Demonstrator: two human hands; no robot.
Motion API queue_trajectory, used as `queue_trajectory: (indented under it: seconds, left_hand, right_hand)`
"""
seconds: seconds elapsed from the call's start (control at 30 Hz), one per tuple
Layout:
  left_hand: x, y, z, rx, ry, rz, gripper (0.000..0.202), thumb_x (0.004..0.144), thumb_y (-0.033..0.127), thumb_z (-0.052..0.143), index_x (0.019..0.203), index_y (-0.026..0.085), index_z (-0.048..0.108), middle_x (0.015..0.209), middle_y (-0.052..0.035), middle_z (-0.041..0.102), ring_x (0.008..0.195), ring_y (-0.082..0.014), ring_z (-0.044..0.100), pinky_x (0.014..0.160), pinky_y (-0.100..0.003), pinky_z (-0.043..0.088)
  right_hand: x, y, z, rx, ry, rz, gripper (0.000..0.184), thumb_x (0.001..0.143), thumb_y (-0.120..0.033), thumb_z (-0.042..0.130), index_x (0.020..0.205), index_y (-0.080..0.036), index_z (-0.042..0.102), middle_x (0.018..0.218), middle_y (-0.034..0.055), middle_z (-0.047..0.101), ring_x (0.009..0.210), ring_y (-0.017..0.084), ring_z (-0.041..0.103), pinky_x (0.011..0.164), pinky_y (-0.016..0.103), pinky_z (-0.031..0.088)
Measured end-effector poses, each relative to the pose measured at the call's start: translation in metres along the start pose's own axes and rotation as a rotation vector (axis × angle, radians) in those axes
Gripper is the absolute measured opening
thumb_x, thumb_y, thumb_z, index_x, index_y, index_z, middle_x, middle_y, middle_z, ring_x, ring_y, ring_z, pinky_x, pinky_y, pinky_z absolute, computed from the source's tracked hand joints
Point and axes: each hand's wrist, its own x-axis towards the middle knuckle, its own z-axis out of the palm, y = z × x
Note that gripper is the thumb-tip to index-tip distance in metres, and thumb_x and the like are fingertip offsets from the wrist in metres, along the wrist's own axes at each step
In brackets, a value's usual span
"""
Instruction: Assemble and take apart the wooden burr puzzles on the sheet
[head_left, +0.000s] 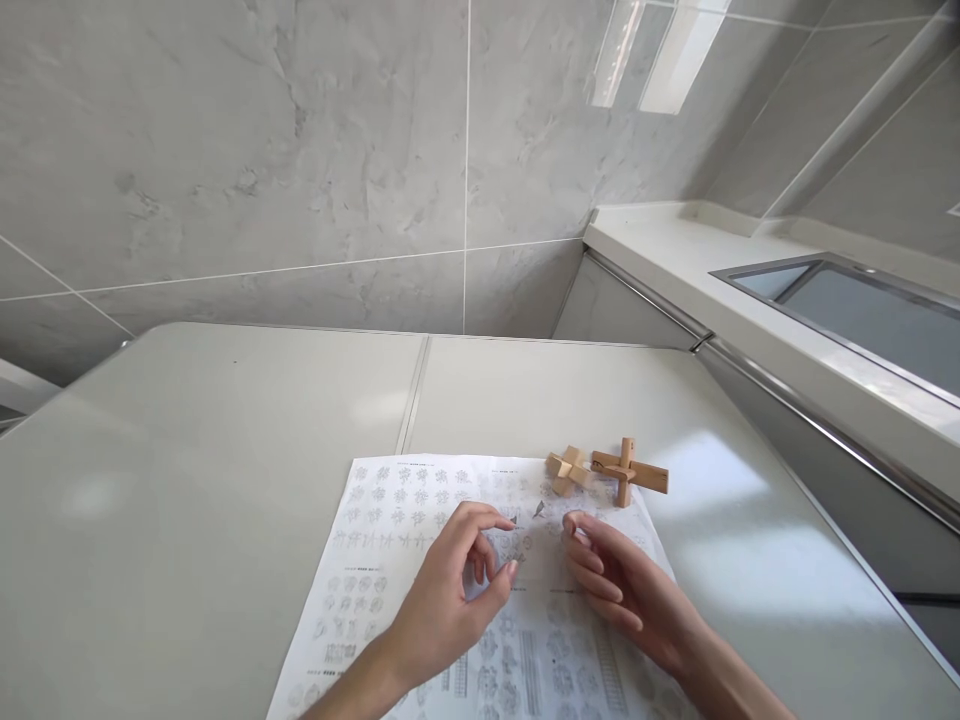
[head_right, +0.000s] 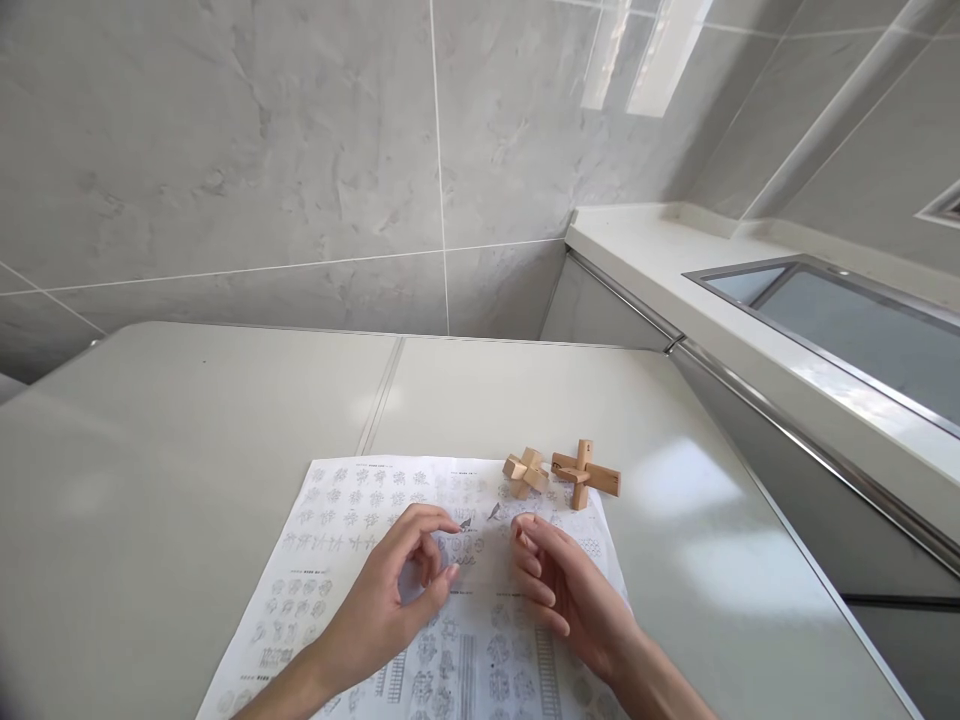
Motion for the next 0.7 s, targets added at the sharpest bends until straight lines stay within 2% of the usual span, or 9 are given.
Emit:
queue_trajectory:
  seconds: [0.13,0.33,0.6,0.7]
  left_hand:
    - [-0.0003,-0.0027,0.0009,0.005,-0.01,0.002,0.02,0.105,0.032,0.06,0.125,0.032,0.06,0.122,-0.0048,0.06,0.078,-0.0147,0.06,0.082,-0.035,0.056]
    - [-0.0014,-0.0048,0.0006,0.024,-0.027,-0.004,0.018,0.107,0.033,0.058,0.124,0.032,0.061,0.125,-0.0048,0.061,0.08,-0.0148,0.059,0.08,-0.034,0.055]
    - [0.0006,-0.0028,0.0,0.026,-0.018,0.021,0.015,0.107,0.032,0.058,0.12,0.029,0.065,0.119,-0.0044,0.064,0.078,-0.0147,0.06,0.079,-0.033,0.055]
    - [-0.003,-0.0044,-0.0058,0.019,-0.031,0.017,0.014,0.107,0.035,0.057,0.116,0.028,0.066,0.116,-0.0044,0.065,0.08,-0.0151,0.061,0.077,-0.031,0.054]
  right_hand:
    - [-0.0012,0.0056,-0.0008,-0.101,-0.061,-0.02,0.033,0.101,-0.043,0.075,0.084,-0.02,0.058,0.07,-0.0072,0.042,0.052,0.007,0.03,0.036,0.012,0.032]
    - [0.0006,0.0036,0.0007,-0.103,-0.053,-0.021,0.036,0.099,-0.045,0.076,0.081,-0.02,0.058,0.069,-0.0073,0.041,0.052,0.008,0.028,0.036,0.014,0.03]
    - [0.0065,0.0044,0.0006,-0.06,-0.043,-0.01,0.037,0.098,-0.051,0.075,0.084,-0.02,0.062,0.068,-0.0077,0.04,0.05,0.007,0.027,0.036,0.014,0.028]
    - [0.0078,0.0057,-0.0027,-0.062,-0.06,-0.008,0.036,0.097,-0.052,0.076,0.086,-0.021,0.063,0.068,-0.0076,0.041,0.051,0.008,0.028,0.037,0.014,0.029]
